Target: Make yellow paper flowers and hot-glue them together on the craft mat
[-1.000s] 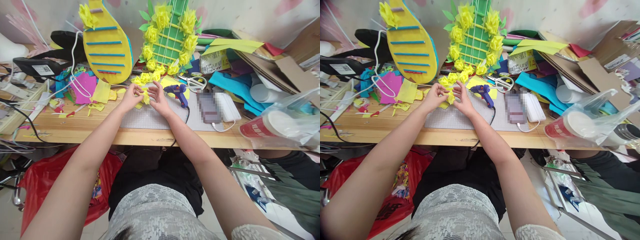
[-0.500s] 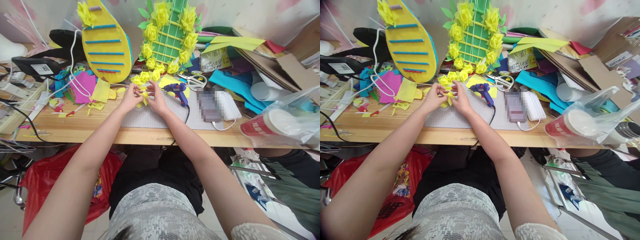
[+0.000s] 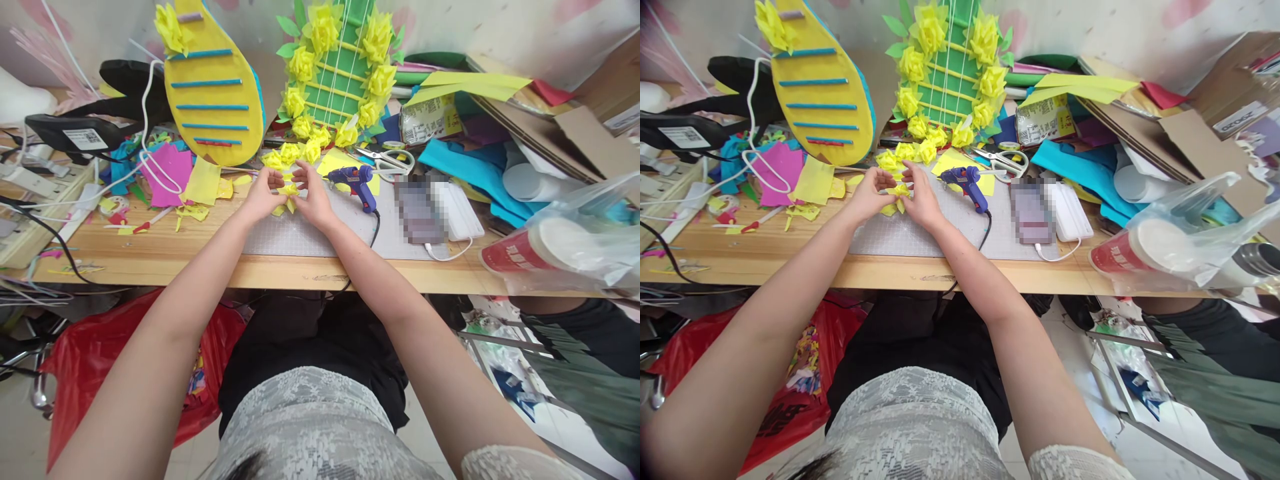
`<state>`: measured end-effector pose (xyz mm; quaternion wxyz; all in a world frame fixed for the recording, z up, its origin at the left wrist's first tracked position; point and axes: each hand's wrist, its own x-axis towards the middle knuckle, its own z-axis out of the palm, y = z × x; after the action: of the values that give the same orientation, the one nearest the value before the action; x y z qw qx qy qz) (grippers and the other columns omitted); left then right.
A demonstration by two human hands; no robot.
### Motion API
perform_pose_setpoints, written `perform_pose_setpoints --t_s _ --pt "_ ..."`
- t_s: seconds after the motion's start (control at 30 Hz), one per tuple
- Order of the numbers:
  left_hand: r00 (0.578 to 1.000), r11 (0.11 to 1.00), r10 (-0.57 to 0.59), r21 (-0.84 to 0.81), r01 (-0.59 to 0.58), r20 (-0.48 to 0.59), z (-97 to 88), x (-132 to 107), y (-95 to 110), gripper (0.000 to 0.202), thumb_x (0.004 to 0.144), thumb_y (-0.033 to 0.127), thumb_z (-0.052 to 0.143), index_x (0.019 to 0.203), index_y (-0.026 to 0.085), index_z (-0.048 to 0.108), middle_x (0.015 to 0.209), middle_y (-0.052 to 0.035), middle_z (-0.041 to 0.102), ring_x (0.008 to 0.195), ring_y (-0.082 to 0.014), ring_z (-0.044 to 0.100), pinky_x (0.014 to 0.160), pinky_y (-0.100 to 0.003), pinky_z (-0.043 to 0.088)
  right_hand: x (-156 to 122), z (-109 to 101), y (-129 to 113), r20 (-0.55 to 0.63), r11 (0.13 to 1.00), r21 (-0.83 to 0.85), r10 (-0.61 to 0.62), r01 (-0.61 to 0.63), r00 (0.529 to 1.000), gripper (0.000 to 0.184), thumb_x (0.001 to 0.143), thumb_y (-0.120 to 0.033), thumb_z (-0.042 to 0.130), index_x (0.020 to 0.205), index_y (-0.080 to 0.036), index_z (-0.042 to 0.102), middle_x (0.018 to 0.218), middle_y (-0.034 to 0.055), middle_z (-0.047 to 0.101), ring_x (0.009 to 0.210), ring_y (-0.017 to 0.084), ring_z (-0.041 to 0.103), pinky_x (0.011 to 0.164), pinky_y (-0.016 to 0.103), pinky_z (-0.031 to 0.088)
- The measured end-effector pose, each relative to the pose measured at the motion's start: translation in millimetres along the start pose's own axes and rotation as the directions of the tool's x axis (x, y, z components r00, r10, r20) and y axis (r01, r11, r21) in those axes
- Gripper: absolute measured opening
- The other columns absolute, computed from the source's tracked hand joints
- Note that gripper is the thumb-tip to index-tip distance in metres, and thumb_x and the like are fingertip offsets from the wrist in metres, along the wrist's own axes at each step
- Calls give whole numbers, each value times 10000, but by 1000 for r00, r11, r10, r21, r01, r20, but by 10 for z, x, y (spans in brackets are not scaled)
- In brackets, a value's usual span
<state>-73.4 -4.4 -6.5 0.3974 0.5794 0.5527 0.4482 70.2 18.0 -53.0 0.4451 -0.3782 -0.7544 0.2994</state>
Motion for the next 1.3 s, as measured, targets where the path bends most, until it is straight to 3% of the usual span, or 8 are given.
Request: perform_pose_setpoints --t_s 0.33,0.57,0.83,1.1,1.2,1.3 --pt "1000 999 -16 43 16 -14 49 -12 29 451 514 14 629 879 204 444 911 -2 553 963 -164 562 911 -348 440 5 19 -37 -37 999 39 35 -34 999 557 852 -309 490 1355 -260 257 1307 107 475 1154 222 535 990 489 465" --pt "994 994 -99 50 102 -56 112 -11 104 461 503 -25 589 881 202 451 852 12 537 907 -161 561 892 -342 432 2 -3 -8 0 1000 -3 -5 5 1000 593 864 -316 450 1397 -252 198 1344 120 445 1199 239 510 999 514 449" --pt "979 986 -167 -11 167 -116 161 11 76 516 496 -27 633 899 216 423 835 23 534 877 -152 560 863 -335 458 -11 -6 -14 -26 999 21 28 -27 999 582 842 -312 509 1364 -259 256 1345 114 449 1210 233 509 1009 507 453" --pt "929 914 -324 -315 257 -181 184 76 53 474 536 0 594 916 220 413 810 19 545 785 -138 612 779 -310 513 -78 -129 -136 -53 996 73 50 -46 997 656 841 -415 535 1389 -292 195 1446 120 354 1311 245 427 1032 522 433" --pt "916 831 -376 -488 268 -138 218 54 122 426 564 -3 576 902 198 412 774 17 561 744 -118 622 774 -289 518 -101 -126 -103 -51 997 58 45 -42 998 656 856 -442 505 1403 -302 171 1439 119 357 1281 229 456 1014 480 457" --pt "913 787 -394 -552 275 -107 263 24 179 399 574 -21 570 886 179 422 745 18 571 706 -105 616 759 -274 517 -104 -117 -73 -82 991 94 105 -97 991 639 859 -427 506 1396 -303 181 1389 115 417 1213 207 515 981 420 489"
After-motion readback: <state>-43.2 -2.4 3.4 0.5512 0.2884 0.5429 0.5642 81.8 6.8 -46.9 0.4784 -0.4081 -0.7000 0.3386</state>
